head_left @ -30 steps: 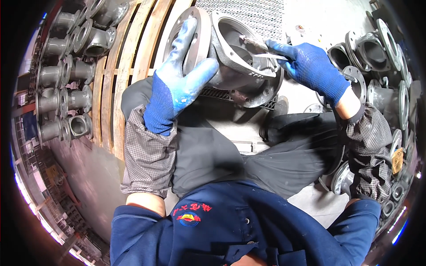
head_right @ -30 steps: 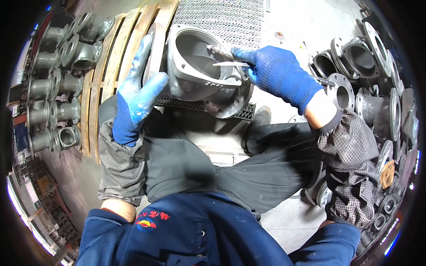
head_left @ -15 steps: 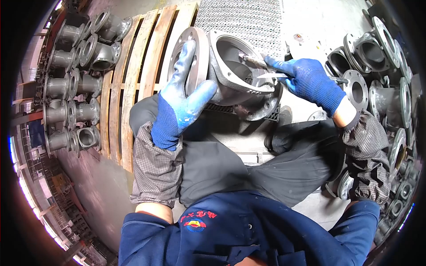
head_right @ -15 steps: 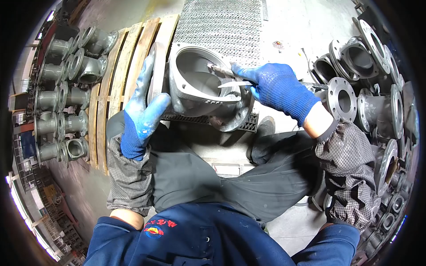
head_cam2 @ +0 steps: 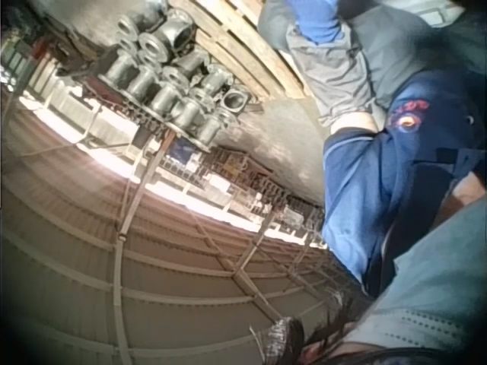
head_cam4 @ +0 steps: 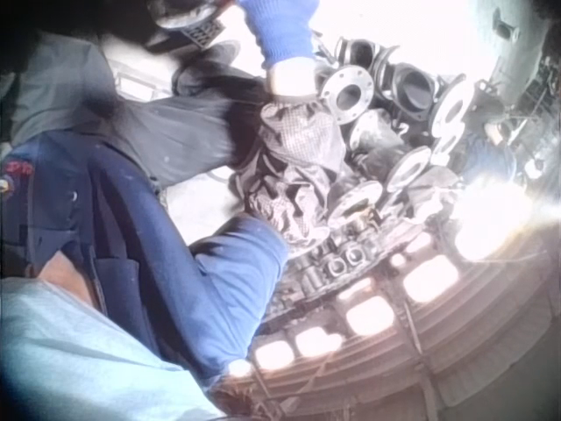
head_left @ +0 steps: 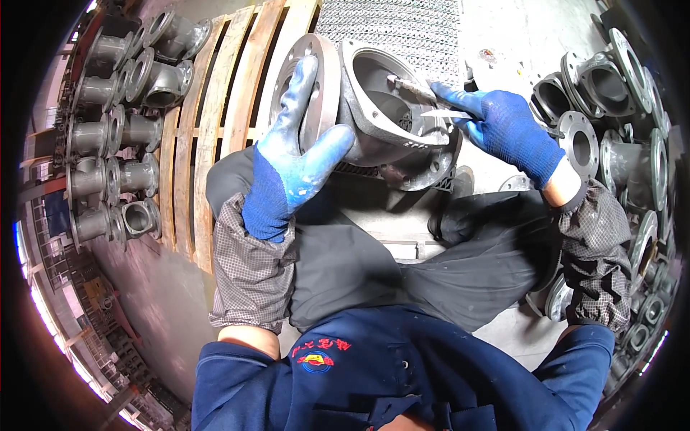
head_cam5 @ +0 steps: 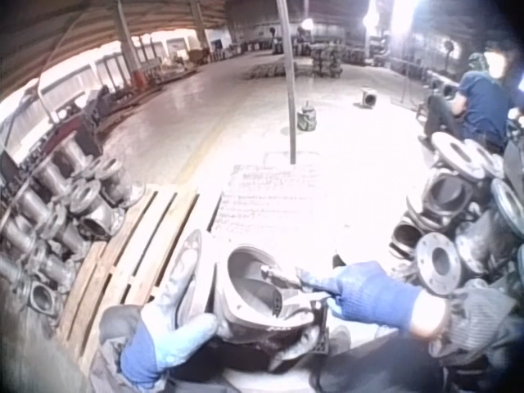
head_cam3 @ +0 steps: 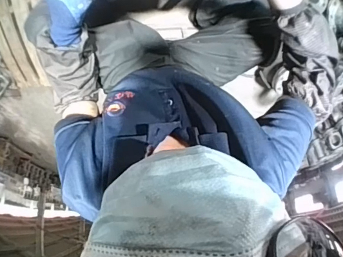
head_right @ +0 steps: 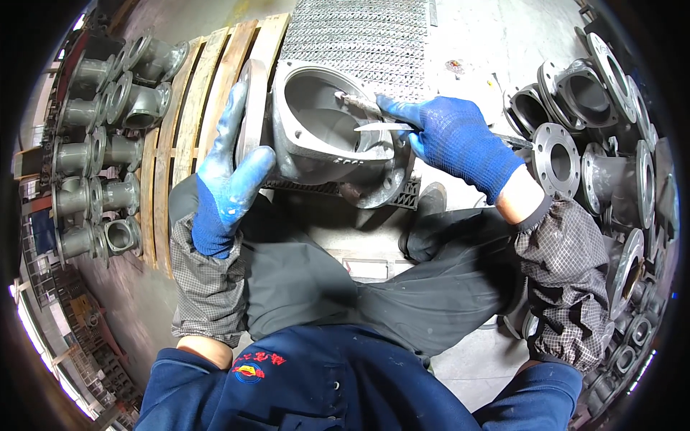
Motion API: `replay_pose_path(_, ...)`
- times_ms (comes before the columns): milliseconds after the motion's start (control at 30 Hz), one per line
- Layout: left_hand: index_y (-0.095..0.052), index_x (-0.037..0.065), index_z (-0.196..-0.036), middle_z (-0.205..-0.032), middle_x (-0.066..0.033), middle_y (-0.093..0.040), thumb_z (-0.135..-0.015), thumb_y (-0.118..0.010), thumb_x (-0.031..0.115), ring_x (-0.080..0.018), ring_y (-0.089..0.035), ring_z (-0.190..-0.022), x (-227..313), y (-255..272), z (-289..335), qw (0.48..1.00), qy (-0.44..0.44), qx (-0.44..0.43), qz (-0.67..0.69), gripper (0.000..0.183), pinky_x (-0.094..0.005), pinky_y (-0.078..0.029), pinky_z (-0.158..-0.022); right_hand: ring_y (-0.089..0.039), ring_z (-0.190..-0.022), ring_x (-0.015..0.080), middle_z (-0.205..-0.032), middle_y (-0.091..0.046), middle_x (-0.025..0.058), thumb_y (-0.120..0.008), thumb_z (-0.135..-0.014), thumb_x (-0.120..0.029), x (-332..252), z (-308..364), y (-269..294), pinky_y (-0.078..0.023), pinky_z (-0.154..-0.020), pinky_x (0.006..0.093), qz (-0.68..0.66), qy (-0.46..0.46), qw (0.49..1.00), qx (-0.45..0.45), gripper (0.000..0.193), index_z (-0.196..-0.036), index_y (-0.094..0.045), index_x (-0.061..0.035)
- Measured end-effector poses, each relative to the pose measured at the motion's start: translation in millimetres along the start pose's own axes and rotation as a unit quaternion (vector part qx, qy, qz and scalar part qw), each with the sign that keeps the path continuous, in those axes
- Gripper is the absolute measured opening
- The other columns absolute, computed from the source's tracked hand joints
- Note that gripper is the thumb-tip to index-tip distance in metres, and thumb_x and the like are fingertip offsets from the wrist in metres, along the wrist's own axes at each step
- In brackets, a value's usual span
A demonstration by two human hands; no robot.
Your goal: The person uses a hand tool to clean and deburr the internal surfaces and bolt holes of cast metal pipe elbows on a wooden pallet.
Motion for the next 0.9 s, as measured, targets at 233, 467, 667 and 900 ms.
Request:
replay_pose_path(233,-0.031,-0.002,-0.14,-0.141,-0.0181,-0.037,-0.078,-0.068,0.011,-0.023,-0.035,-0.13,3.4,0.0,-0.8,0.999,-0.006,-0.004,-0.037,0.074,-0.0323,-0.028,-0.106,-0.063,-0.068,0.0257,-0.079,-0.065,0.0084,-0.059,-0.085,-0.026,2.3,1.6,-2.4,-0.05,-0.063,0.0377,0.002,-0.008,1.0,-0.024,0.046,-0.129,-0.05,-0.0306)
replay_pose_path(467,-0.03,-0.001,-0.14,-0.14,-0.0189,-0.038,-0.078,-0.068,0.011,-0.0232,-0.037,-0.129,1.7,0.1,-0.6,0.998,0.01,-0.008,-0.054,0.074,-0.0326,-0.028,-0.106,-0.063,-0.067,0.0255,-0.078,-0.064,0.0083,-0.06,-0.083,-0.023,1.2,4.2,-5.9,-0.05,-0.062,0.037,-0.018,-0.006,1.0,-0.003,0.048,-0.13,-0.05,-0.0304)
replay_pose_path(667,-0.028,-0.002,-0.141,-0.144,-0.0161,-0.033,-0.084,-0.058,0.013,-0.0248,-0.032,-0.132,5.8,-3.3,0.3,0.998,0.003,-0.021,-0.059,0.066,-0.036,-0.022,-0.109,-0.063,-0.065,0.0264,-0.074,-0.064,0.0089,-0.061,-0.081,-0.021,5.8,3.9,-7.1,-0.05,-0.06,0.0377,-0.004,0.005,1.0,0.016,0.049,-0.128,-0.052,-0.0304)
replay_pose_path(900,-0.03,-0.002,-0.14,-0.142,-0.0174,-0.037,-0.082,-0.062,0.013,-0.0242,-0.036,-0.13,7.4,-1.7,0.0,0.997,-0.001,-0.011,-0.079,0.068,-0.034,-0.026,-0.107,-0.062,-0.064,0.0282,-0.072,-0.063,0.0099,-0.061,-0.08,-0.022,1.8,5.3,-4.8,-0.05,-0.058,0.0385,-0.01,0.0,1.0,0.029,0.048,-0.127,-0.053,-0.0297)
Point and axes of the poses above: each hand's wrist, its own z-axis away from the middle knuckle, its own y-axis out of the back of the hand, x = y × z, the point moved 7 cm from there along -z, towards the middle knuckle
